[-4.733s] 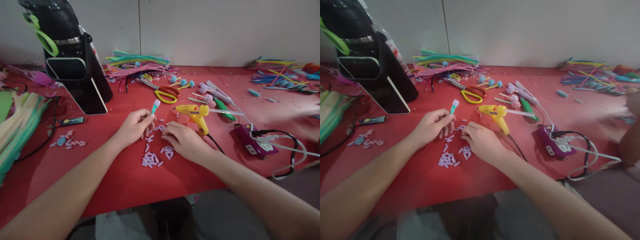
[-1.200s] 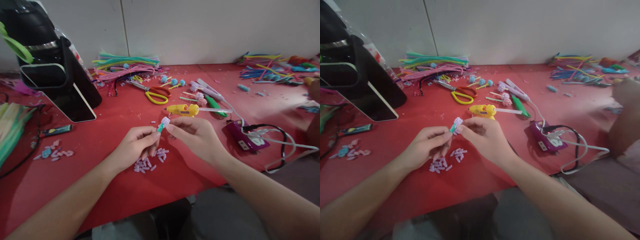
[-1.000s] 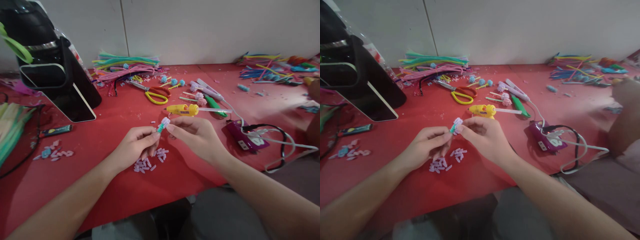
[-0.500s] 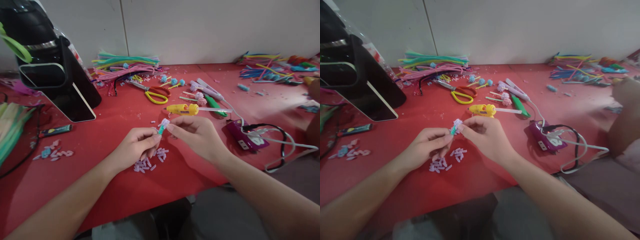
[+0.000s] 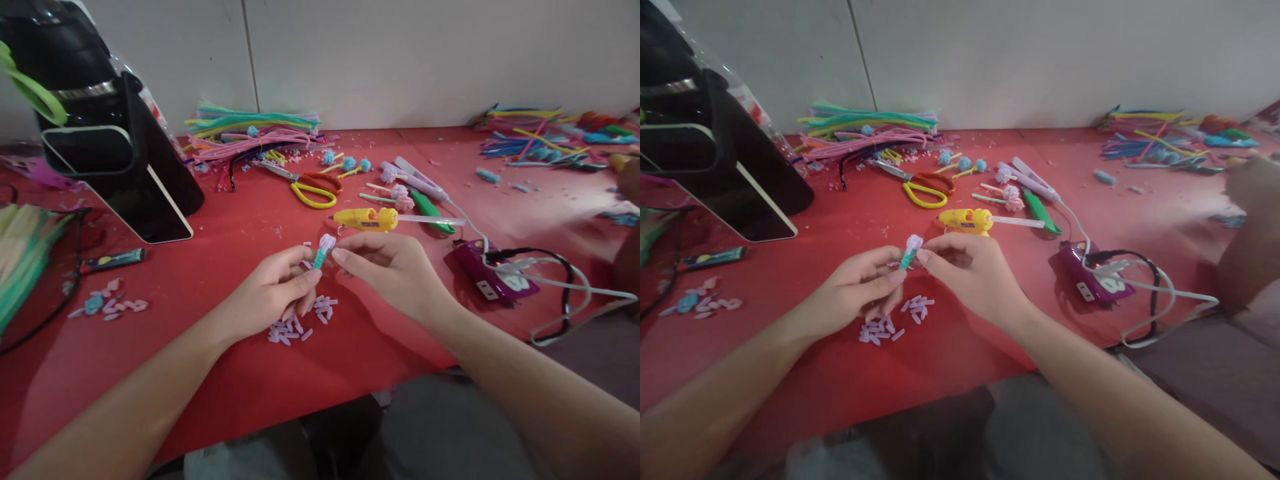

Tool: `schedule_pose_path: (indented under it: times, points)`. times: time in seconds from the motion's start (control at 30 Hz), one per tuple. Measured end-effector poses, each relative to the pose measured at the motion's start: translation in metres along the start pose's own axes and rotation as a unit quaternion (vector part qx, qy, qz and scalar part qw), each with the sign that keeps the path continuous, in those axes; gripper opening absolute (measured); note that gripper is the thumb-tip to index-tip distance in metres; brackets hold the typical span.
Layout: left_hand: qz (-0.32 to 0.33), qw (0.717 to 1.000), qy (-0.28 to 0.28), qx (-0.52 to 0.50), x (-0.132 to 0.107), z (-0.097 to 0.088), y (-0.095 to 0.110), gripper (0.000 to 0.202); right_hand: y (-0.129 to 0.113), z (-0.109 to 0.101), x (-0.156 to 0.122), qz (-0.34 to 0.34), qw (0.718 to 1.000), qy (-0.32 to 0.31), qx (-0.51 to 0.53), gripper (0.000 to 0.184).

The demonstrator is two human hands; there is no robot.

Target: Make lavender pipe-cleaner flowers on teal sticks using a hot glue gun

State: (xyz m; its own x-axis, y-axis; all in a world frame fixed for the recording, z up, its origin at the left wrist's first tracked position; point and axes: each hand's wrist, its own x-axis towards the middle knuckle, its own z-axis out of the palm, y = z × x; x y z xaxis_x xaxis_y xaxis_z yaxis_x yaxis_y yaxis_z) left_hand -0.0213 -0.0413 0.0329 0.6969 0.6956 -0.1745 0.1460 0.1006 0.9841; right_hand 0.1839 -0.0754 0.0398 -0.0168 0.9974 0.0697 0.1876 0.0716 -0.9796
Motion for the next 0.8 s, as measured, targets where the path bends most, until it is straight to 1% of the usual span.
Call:
schedule_pose_path:
  times: [0.1,0.23,0.43,0.57,0.8]
  points:
    - [-0.011,1.0,0.003,-0.003,0.0,0.001,-0.001,0.026,0.0,0.0,0.0,-0.003,1.0,-0.008,0.004,0.014]
    - [-0.01,1.0,0.017,0.024,0.001,0.003,0.001,0.022,-0.001,0.002,-0.002,-0.006,1.0,-0.016,-0.003,0.017]
    - [-0.002,0.996,0.054,0.07,0.0,0.007,0.005,0.02,0.001,0.005,-0.006,-0.024,0.999,0.008,-0.043,0.016]
    - [0.009,0.993,0.066,0.096,-0.003,0.01,0.007,0.018,0.002,0.005,-0.006,-0.032,0.998,0.018,-0.055,0.017]
    - [0.035,0.988,0.082,0.123,-0.004,0.012,0.004,0.029,0.0,0.005,-0.005,-0.03,0.998,0.016,-0.052,0.017]
